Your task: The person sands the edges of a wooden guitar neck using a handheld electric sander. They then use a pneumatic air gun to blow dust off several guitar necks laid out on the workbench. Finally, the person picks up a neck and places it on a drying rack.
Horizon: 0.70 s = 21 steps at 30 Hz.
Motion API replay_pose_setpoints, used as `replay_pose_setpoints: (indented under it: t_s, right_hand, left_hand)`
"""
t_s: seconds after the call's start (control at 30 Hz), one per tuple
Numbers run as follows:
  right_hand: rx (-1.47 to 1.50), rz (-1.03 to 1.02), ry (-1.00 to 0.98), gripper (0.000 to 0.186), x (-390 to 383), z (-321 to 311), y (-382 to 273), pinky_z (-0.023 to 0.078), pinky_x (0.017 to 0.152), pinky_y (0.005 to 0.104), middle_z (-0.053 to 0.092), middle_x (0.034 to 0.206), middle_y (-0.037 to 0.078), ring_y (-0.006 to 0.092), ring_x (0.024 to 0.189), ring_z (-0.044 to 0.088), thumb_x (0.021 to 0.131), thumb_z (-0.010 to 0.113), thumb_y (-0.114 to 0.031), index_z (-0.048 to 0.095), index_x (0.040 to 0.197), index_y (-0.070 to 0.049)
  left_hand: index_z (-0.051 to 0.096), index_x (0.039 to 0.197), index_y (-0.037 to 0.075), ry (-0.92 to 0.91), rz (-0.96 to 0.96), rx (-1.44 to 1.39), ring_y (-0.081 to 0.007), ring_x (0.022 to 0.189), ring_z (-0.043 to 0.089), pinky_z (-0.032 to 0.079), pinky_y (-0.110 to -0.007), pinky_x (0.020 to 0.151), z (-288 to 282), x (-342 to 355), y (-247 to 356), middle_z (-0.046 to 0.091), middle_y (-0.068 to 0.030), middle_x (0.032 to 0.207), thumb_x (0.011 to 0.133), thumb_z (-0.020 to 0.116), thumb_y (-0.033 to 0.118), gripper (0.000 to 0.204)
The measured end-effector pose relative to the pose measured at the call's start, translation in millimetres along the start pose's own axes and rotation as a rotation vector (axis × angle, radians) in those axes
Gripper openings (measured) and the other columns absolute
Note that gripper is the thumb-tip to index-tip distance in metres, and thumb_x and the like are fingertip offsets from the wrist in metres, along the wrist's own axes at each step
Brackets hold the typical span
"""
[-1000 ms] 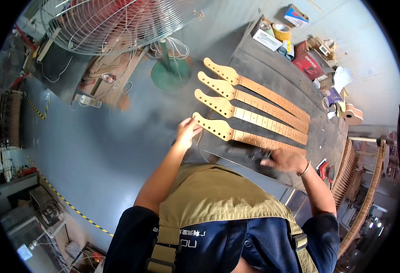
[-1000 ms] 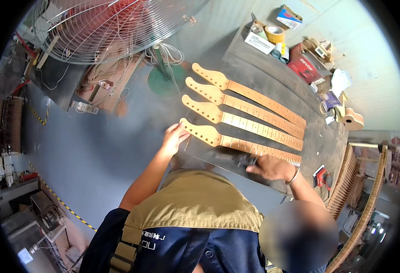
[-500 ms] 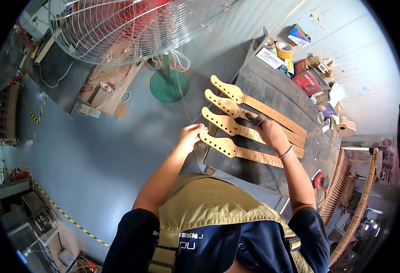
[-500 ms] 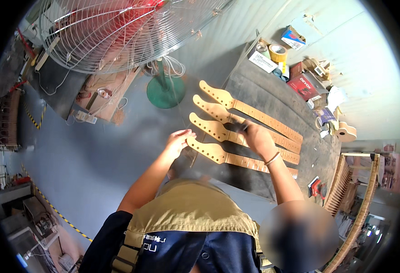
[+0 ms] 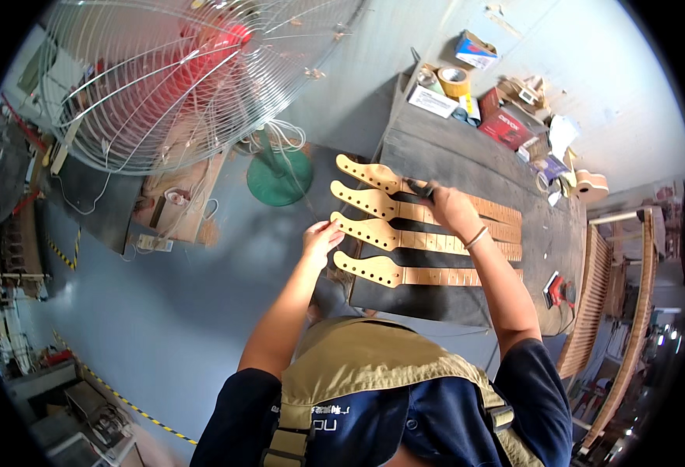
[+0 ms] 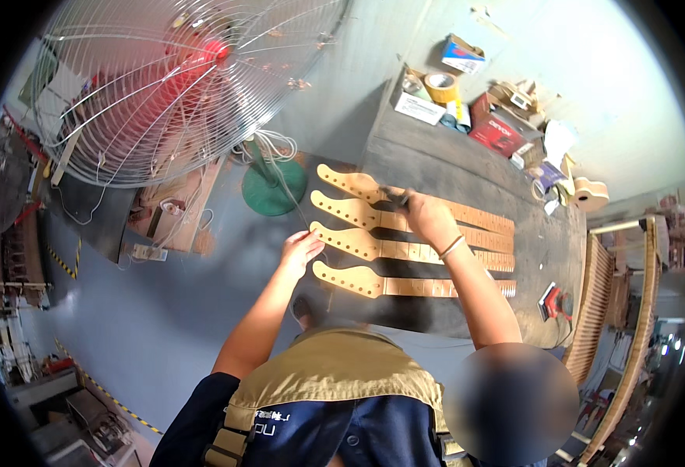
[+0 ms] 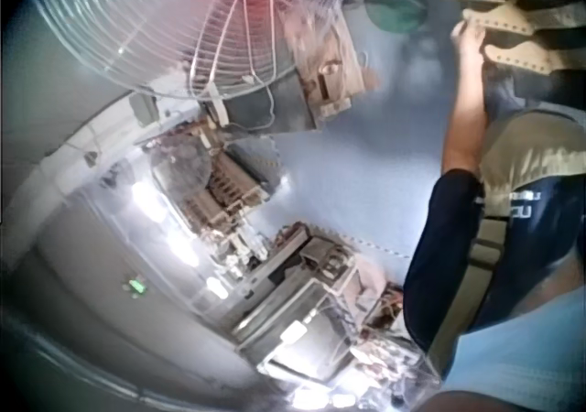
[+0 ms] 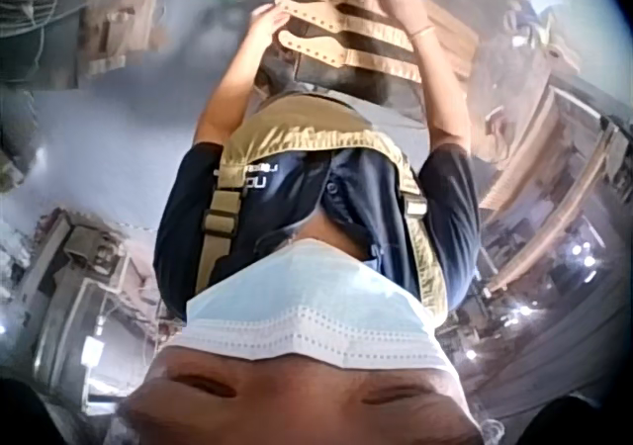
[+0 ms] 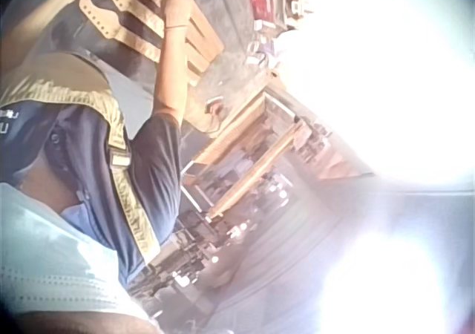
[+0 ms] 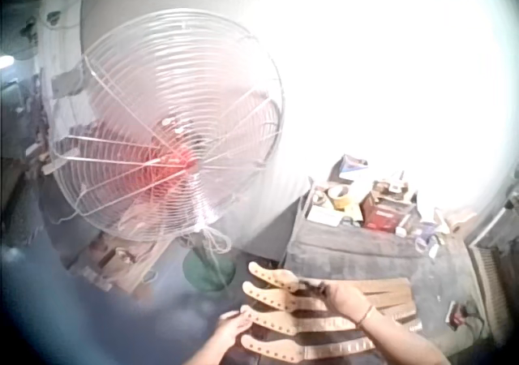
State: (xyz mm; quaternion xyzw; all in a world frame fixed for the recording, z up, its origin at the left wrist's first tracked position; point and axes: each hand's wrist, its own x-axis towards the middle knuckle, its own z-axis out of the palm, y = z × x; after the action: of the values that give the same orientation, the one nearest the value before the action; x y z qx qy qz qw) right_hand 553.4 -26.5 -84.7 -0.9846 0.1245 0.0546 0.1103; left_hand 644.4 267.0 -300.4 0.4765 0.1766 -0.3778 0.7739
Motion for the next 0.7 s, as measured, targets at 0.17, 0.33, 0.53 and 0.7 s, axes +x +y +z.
replay_pose_setpoints:
  t_s: [0.17,0.33,0.53,0.7]
  right_hand:
    - [-0.106,-0.202,-0.555,0.059,-56.2,-22.2,29.3,0.056,0.079,0.0492,0.073,0.097,0.030,0.0428,0.090,0.072,0.096,0.072,-0.052,0.072,0.103,0.006]
    - [0.202,0.209,-0.113,0.039,-121.2,-34.3,104.9,0.056,0.083,0.0488,0.075,0.096,0.026,0.0408,0.094,0.073,0.097,0.073,-0.036,0.073,0.116,-0.002]
    - [0.443,0.431,-0.840,0.056,-230.9,-70.1,141.3,0.053,0.054,0.0370,0.063,0.062,0.008,0.0185,0.058,0.067,0.098,0.074,-0.053,0.063,0.087,0.001]
    - [0.454,0.698,-0.570,0.056,-331.3,-66.3,200.2,0.051,0.053,0.0365,0.062,0.061,0.011,0.0192,0.055,0.064,0.098,0.075,-0.050,0.063,0.082,0.002]
  left_hand:
    - [0.061,0.127,0.001,0.345,0.610,1.039,-0.0329,0.122,0.065,0.053,-0.050,0.099,34.4,-30.4,6.1,0.062,-0.0190,0.141,0.080,0.089,0.010,0.055]
    - [0.050,0.152,0.003,-0.159,1.041,1.432,-0.0428,0.152,0.037,0.032,-0.057,0.122,87.6,-67.3,-27.5,0.047,-0.0228,0.159,0.090,0.081,0.036,0.077]
    - [0.051,0.152,-0.001,-0.788,1.121,1.701,-0.0398,0.153,0.039,0.028,-0.051,0.128,155.2,-104.1,-91.3,0.045,-0.0246,0.161,0.096,0.070,0.051,0.078]
    - [0.056,0.146,-0.001,-0.783,1.157,1.756,-0.0349,0.122,0.057,0.046,-0.046,0.107,191.8,-99.2,-133.9,0.059,-0.0175,0.130,0.097,0.071,0.042,0.067]
